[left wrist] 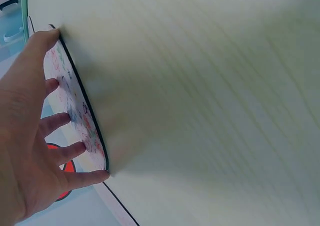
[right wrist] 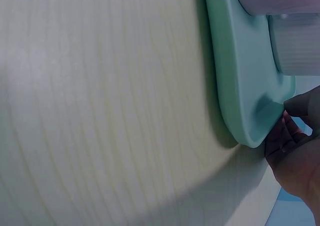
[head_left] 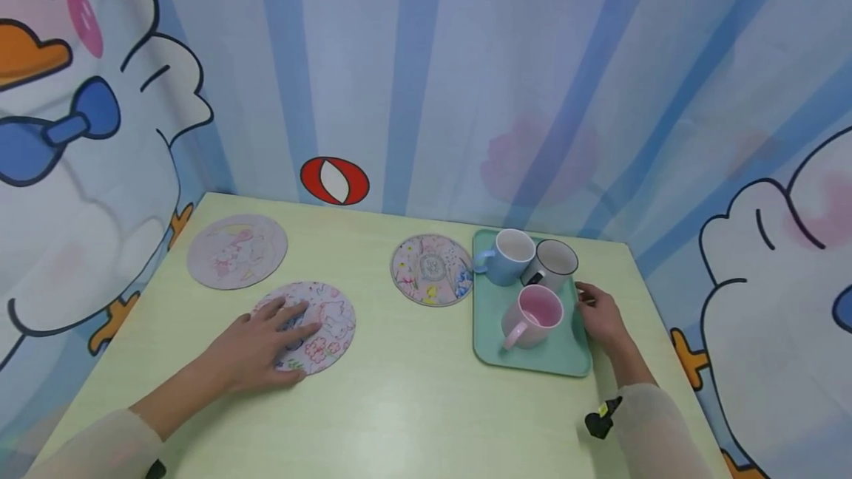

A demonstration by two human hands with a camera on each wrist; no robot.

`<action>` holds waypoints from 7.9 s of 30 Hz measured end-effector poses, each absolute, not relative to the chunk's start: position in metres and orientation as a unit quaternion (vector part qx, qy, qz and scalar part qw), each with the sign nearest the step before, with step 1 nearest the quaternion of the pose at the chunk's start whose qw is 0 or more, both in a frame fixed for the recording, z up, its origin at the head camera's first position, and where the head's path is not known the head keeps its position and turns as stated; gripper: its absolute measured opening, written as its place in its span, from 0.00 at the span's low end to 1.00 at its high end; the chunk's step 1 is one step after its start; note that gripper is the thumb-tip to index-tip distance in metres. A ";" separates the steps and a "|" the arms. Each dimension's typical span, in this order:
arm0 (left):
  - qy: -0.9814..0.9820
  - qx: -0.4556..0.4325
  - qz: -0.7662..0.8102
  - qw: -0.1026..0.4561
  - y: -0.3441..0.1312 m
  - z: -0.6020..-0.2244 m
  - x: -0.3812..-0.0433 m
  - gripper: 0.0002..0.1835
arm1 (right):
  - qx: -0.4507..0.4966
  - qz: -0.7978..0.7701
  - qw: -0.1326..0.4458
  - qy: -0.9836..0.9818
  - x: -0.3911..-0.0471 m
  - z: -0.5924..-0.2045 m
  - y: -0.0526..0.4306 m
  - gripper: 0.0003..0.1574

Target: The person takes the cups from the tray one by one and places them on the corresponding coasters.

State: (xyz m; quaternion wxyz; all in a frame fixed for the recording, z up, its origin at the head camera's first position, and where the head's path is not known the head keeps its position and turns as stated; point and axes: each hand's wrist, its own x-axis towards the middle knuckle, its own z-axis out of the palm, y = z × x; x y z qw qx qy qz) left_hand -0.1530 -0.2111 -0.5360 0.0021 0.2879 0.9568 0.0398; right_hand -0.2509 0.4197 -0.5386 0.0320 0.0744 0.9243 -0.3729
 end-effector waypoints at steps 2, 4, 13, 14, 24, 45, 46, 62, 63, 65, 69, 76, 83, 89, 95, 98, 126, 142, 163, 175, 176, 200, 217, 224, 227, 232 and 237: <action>0.958 0.284 0.040 -0.001 -0.208 -0.537 -0.154 0.41 | 0.075 -0.373 0.030 0.924 -0.250 -0.539 0.420 0.32; 0.959 0.280 0.039 -0.005 -0.205 -0.537 -0.156 0.41 | 0.075 -0.372 0.029 0.925 -0.250 -0.538 0.420 0.32; 0.963 0.266 0.035 -0.012 -0.197 -0.542 -0.168 0.41 | 0.078 -0.374 0.029 0.924 -0.250 -0.538 0.421 0.32; 0.964 0.264 0.034 -0.011 -0.196 -0.542 -0.170 0.41 | 0.077 -0.375 0.029 0.923 -0.251 -0.538 0.421 0.32; 0.967 0.250 0.039 -0.011 -0.187 -0.544 -0.188 0.40 | 0.088 -0.383 0.039 0.919 -0.252 -0.539 0.419 0.32; 0.972 0.224 0.066 0.004 -0.176 -0.546 -0.222 0.41 | 0.083 -0.381 0.034 0.920 -0.251 -0.537 0.419 0.32; 0.973 0.223 0.066 0.006 -0.176 -0.546 -0.223 0.42 | 0.082 -0.381 0.034 0.920 -0.251 -0.537 0.419 0.32; 0.973 0.219 0.071 0.013 -0.170 -0.546 -0.241 0.41 | 0.083 -0.379 0.033 0.921 -0.252 -0.542 0.424 0.31; 0.973 0.219 0.070 0.013 -0.170 -0.546 -0.242 0.41 | 0.082 -0.380 0.033 0.921 -0.253 -0.542 0.424 0.31; 0.973 0.218 0.070 0.016 -0.169 -0.547 -0.245 0.41 | 0.080 -0.380 0.033 0.921 -0.253 -0.542 0.424 0.31; 0.974 0.215 0.071 0.017 -0.166 -0.547 -0.249 0.41 | 0.078 -0.383 0.033 0.920 -0.254 -0.543 0.425 0.32; 0.975 0.208 0.077 0.015 -0.165 -0.543 -0.252 0.41 | 0.084 -0.381 0.031 0.920 -0.255 -0.542 0.424 0.32; 0.976 0.201 0.081 0.024 -0.161 -0.544 -0.256 0.41 | 0.074 -0.382 0.034 0.921 -0.254 -0.538 0.425 0.30; 0.977 0.192 0.089 0.024 -0.158 -0.545 -0.258 0.41 | 0.060 -0.380 0.044 0.922 -0.252 -0.534 0.429 0.30; 0.980 0.181 0.084 0.022 -0.157 -0.546 -0.258 0.41 | 0.064 -0.386 0.048 0.919 -0.253 -0.536 0.429 0.31; 0.980 0.177 0.083 0.023 -0.157 -0.548 -0.258 0.41 | 0.066 -0.387 0.048 0.919 -0.253 -0.539 0.429 0.31; 0.983 0.169 0.072 0.014 -0.154 -0.548 -0.263 0.40 | 0.066 -0.387 0.042 0.919 -0.250 -0.541 0.426 0.31; 0.977 0.191 0.089 0.032 -0.143 -0.530 -0.265 0.43 | 0.058 -0.371 0.032 0.926 -0.249 -0.542 0.426 0.30; 0.940 0.269 0.210 0.009 -0.087 -0.535 -0.269 0.41 | 0.057 -0.371 0.032 0.926 -0.250 -0.541 0.423 0.30; 0.932 0.280 0.230 0.017 -0.059 -0.542 -0.264 0.39 | 0.051 -0.370 0.028 0.927 -0.252 -0.544 0.426 0.30; 0.930 0.279 0.238 0.018 -0.056 -0.542 -0.264 0.39 | 0.051 -0.370 0.027 0.927 -0.252 -0.544 0.426 0.30; 0.857 0.259 0.442 0.059 0.023 -0.528 -0.277 0.38 | 0.060 -0.378 0.034 0.923 -0.251 -0.546 0.428 0.31; 0.846 0.252 0.458 0.102 0.054 -0.530 -0.299 0.39 | 0.059 -0.378 0.028 0.924 -0.253 -0.545 0.426 0.30; 0.843 0.249 0.465 0.108 0.064 -0.531 -0.303 0.39 | 0.058 -0.382 0.026 0.922 -0.252 -0.546 0.428 0.30; 0.846 0.247 0.459 0.111 0.067 -0.530 -0.304 0.39 | 0.059 -0.379 0.025 0.923 -0.253 -0.547 0.428 0.30; 0.842 0.250 0.464 0.111 0.072 -0.530 -0.305 0.37 | 0.066 -0.373 0.021 0.925 -0.254 -0.549 0.429 0.30; 0.846 0.244 0.463 0.106 0.076 -0.530 -0.303 0.35 | 0.067 -0.373 0.018 0.925 -0.254 -0.548 0.428 0.30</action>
